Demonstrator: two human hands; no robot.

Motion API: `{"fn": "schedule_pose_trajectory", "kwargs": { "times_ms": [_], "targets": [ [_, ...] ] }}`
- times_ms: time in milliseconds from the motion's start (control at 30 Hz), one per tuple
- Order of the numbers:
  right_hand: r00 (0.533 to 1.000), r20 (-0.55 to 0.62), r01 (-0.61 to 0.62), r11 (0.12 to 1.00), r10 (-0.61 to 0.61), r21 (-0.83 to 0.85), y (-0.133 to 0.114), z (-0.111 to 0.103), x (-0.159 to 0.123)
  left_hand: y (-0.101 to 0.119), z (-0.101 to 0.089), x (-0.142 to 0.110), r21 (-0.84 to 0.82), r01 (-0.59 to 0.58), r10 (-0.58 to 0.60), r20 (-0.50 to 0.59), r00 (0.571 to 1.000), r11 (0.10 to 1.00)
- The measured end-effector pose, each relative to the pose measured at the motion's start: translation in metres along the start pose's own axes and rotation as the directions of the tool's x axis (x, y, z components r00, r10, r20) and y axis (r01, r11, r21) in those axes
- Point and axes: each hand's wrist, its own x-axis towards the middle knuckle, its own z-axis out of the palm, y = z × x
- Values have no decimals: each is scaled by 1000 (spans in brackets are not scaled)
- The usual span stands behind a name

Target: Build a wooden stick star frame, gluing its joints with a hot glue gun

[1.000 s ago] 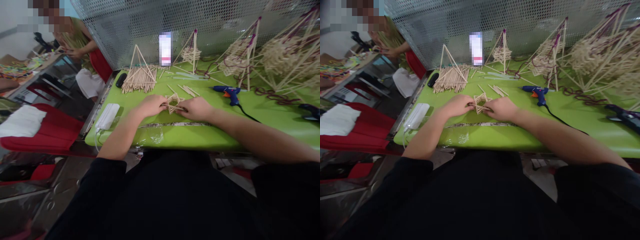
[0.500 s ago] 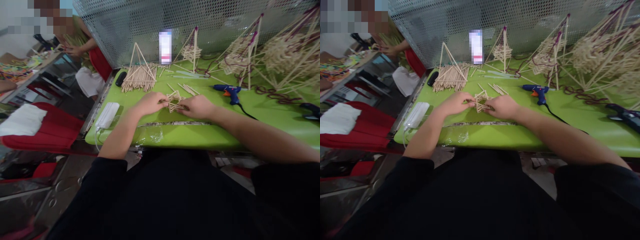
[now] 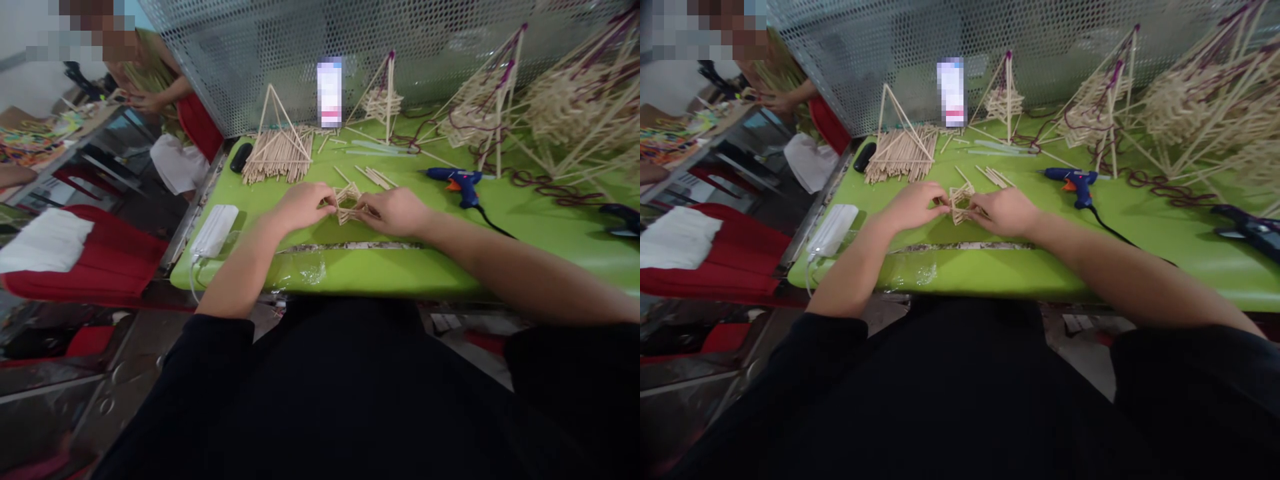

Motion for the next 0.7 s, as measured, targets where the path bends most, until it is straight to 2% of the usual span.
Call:
{"fn": "schedule_pose_trajectory", "kwargs": {
  "times_ms": [133, 367, 700],
  "targets": [
    [999, 29, 25, 999, -26, 32, 0, -2, -1, 1, 1, 0, -35, 20, -20, 2, 1000, 999],
    [999, -20, 45, 993, -43, 105, 8, -1, -2, 8, 1, 0, -41, 69, -68, 3, 998, 997],
    [987, -62, 159, 963, -148, 218, 14, 2, -1, 4, 6, 3, 2, 44, -44, 4, 999, 999]
  ]
}}
